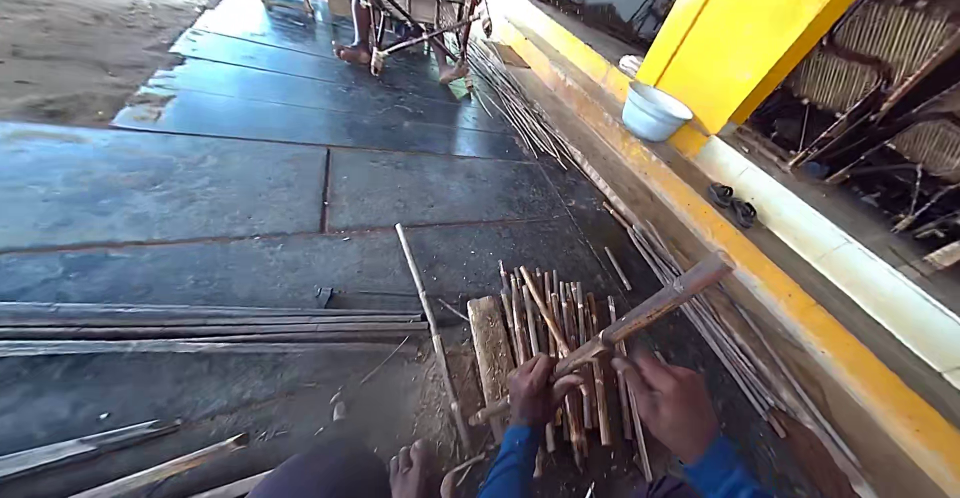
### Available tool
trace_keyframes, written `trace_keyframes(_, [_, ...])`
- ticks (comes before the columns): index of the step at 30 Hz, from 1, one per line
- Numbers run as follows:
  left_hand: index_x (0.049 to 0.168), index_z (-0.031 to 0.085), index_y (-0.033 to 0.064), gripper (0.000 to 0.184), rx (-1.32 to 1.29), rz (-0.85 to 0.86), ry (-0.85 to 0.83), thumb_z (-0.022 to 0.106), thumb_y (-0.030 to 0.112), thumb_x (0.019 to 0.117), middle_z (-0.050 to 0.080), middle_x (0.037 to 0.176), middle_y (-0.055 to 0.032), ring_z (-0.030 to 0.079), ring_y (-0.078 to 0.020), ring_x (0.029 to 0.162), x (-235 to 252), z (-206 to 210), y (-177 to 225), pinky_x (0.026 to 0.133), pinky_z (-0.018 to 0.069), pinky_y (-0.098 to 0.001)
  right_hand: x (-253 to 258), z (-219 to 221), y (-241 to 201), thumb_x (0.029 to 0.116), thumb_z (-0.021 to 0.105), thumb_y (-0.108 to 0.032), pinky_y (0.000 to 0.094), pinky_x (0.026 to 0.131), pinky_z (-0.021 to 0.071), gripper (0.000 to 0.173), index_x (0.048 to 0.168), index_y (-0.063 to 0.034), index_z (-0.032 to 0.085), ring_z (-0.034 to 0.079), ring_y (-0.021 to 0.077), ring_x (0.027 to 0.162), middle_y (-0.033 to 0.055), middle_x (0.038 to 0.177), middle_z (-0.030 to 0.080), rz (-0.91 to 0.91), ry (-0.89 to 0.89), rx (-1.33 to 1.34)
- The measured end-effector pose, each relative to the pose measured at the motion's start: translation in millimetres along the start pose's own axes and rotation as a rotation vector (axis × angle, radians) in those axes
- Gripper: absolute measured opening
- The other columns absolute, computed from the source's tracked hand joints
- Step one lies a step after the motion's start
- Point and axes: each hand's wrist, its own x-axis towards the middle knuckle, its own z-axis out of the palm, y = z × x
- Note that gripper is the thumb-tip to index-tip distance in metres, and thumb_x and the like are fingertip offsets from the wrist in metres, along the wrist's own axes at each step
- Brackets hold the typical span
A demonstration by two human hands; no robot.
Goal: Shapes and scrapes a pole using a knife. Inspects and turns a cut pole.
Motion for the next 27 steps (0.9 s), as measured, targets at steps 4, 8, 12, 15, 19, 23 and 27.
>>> trace_keyframes(4, [0.080, 0.072, 0.0099, 0.076, 0.030, -0.081, -0.017, 0.041, 0.078, 0.0934, 0.067, 0.065, -0.0037, 0.065, -0.0168, 0.057, -2.3, -4.6, 5.6, 0.055, 0.0573, -0.0408, 2.9, 2.3, 1.1, 0.1039, 0.052, -0.044, 0.0429, 0.044, 0.0522, 0.042, 0.091, -0.0075, 0.069, 0.061, 0.0192, 0.048, 0.0027, 0.058, 0.060, 0.014, -0.034, 0.009])
trace_keyframes(8, [0.079, 0.070, 0.0098, 0.080, 0.015, -0.047, 0.002, 0.031, 0.078, 0.0961, 0.064, 0.064, -0.0029, 0.065, -0.0162, 0.059, 7.6, -1.1, -1.5, 0.060, 0.0572, -0.0390, 16.0, -2.9, 3.8, 0.1050, 0.053, -0.043, 0.0373, 0.043, 0.0504, 0.040, 0.091, -0.0085, 0.067, 0.057, 0.0137, 0.048, -0.0002, 0.060, 0.057, 0.027, 0.100, 0.118])
trace_keyframes(12, [0.080, 0.073, 0.0103, 0.078, -0.026, -0.038, -0.022, 0.042, 0.081, 0.0915, 0.069, 0.066, -0.0028, 0.067, -0.0143, 0.058, -3.1, -4.4, -7.8, 0.057, 0.0587, -0.0389, -4.3, 10.0, 0.4, 0.1033, 0.051, -0.046, 0.0452, 0.043, 0.0513, 0.041, 0.087, -0.0122, 0.067, 0.063, 0.0219, 0.049, 0.0028, 0.059, 0.060, -0.032, -0.121, -0.048])
trace_keyframes(15, [0.082, 0.075, 0.0099, 0.070, -0.049, -0.039, 0.019, 0.061, 0.079, 0.0823, 0.073, 0.070, -0.0038, 0.070, -0.0143, 0.061, 5.0, 0.7, -8.9, 0.060, 0.0610, -0.0390, 12.4, -2.9, 4.1, 0.1053, 0.053, -0.041, 0.0377, 0.045, 0.0530, 0.040, 0.094, -0.0059, 0.068, 0.059, 0.0140, 0.050, 0.0010, 0.062, 0.060, 0.034, 0.103, 0.113])
trace_keyframes(19, [0.075, 0.070, 0.0103, 0.068, 0.001, -0.007, -0.007, 0.059, 0.077, 0.0852, 0.065, 0.060, -0.0018, 0.063, -0.0122, 0.051, 1.5, -5.0, -6.6, 0.049, 0.0553, -0.0350, 6.0, 4.2, 9.2, 0.1030, 0.051, -0.044, 0.0402, 0.039, 0.0463, 0.040, 0.085, -0.0118, 0.065, 0.056, 0.0172, 0.044, -0.0002, 0.054, 0.054, -0.036, 0.035, -0.018])
trace_keyframes(23, [0.074, 0.070, 0.0100, 0.074, 0.018, -0.029, -0.027, 0.045, 0.078, 0.0922, 0.062, 0.058, -0.0023, 0.061, -0.0140, 0.049, 3.0, -4.6, -7.9, 0.049, 0.0541, -0.0374, 8.9, -5.8, 9.4, 0.1054, 0.052, -0.042, 0.0375, 0.042, 0.0490, 0.040, 0.090, -0.0068, 0.065, 0.056, 0.0146, 0.047, 0.0004, 0.058, 0.056, 0.030, 0.090, 0.062])
trace_keyframes(27, [0.072, 0.067, 0.0102, 0.077, -0.018, -0.025, -0.064, 0.039, 0.078, 0.0942, 0.059, 0.056, -0.0017, 0.058, -0.0138, 0.048, 6.1, -8.2, -13.9, 0.047, 0.0516, -0.0369, -4.0, 10.7, 6.9, 0.1043, 0.051, -0.045, 0.0416, 0.041, 0.0498, 0.041, 0.088, -0.0116, 0.068, 0.060, 0.0185, 0.047, 0.0010, 0.058, 0.058, -0.006, -0.002, -0.048])
